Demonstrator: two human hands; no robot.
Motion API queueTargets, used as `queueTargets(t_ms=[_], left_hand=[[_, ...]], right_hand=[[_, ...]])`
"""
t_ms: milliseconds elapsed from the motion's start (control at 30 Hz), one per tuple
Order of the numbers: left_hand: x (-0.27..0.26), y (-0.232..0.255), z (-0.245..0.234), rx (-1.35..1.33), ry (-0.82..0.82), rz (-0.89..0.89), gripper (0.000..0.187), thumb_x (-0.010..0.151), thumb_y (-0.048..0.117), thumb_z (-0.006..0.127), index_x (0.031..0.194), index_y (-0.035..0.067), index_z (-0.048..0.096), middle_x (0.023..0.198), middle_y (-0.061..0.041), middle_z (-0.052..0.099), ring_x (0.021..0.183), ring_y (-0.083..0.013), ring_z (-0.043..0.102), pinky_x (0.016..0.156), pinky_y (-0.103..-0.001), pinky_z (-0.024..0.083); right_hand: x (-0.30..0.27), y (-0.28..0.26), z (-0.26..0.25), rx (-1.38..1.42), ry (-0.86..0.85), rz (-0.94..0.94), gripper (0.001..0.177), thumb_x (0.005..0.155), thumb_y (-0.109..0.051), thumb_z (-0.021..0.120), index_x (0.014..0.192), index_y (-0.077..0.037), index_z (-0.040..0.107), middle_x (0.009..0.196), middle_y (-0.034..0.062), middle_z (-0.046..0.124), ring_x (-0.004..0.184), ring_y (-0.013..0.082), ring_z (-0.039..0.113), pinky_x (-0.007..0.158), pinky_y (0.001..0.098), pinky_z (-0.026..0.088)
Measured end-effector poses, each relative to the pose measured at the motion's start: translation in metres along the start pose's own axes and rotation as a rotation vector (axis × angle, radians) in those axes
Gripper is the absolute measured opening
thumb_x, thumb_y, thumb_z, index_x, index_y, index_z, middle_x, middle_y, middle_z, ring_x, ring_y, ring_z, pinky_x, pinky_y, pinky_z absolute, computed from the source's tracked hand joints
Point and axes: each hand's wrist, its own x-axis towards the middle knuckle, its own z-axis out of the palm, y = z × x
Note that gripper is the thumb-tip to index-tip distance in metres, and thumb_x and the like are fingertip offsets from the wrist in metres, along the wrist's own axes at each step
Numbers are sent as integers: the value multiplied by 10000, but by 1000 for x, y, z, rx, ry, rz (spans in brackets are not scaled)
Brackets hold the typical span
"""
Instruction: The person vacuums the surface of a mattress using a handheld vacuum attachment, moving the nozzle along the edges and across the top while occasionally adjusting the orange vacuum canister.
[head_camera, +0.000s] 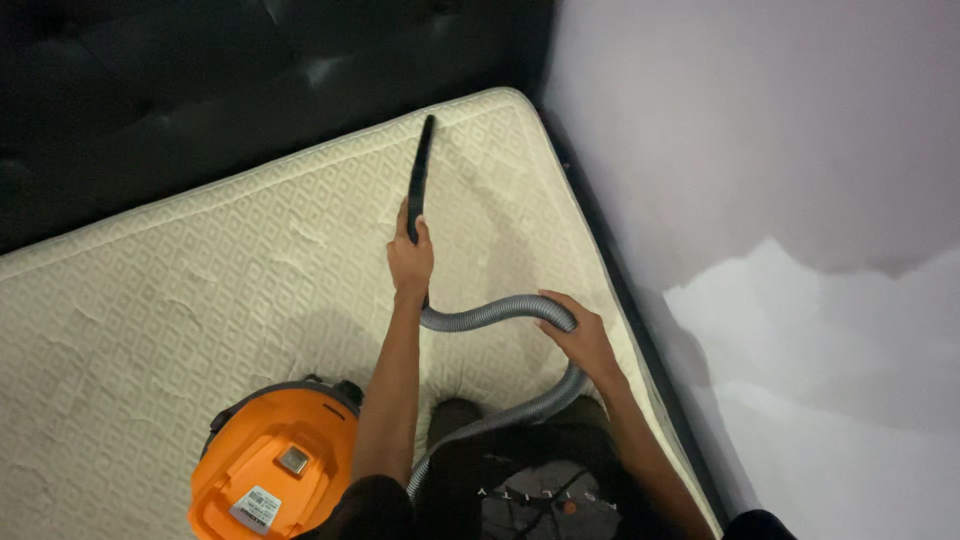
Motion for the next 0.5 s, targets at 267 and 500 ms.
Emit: queueTargets(t_ms=[267,500], left_hand=[[-12,2,12,115,-80,-29,536,1064,333,530,1583,235,439,758,-272,705,603,-385,655,623,-487,528],[-28,35,19,-235,-375,-156,655,1027,228,556,1613,268,266,731,-145,684,496,-219,674,511,-375,597]], right_hand=[[6,-14,-2,-278,24,98,505,873,-223,773,1362,-193,651,954,114,737,768,220,694,744,365,529],[1,16,-11,-254,242,-1,441,882,-222,782,1305,-163,672,923,117,730,707,279,686,673,394,527]])
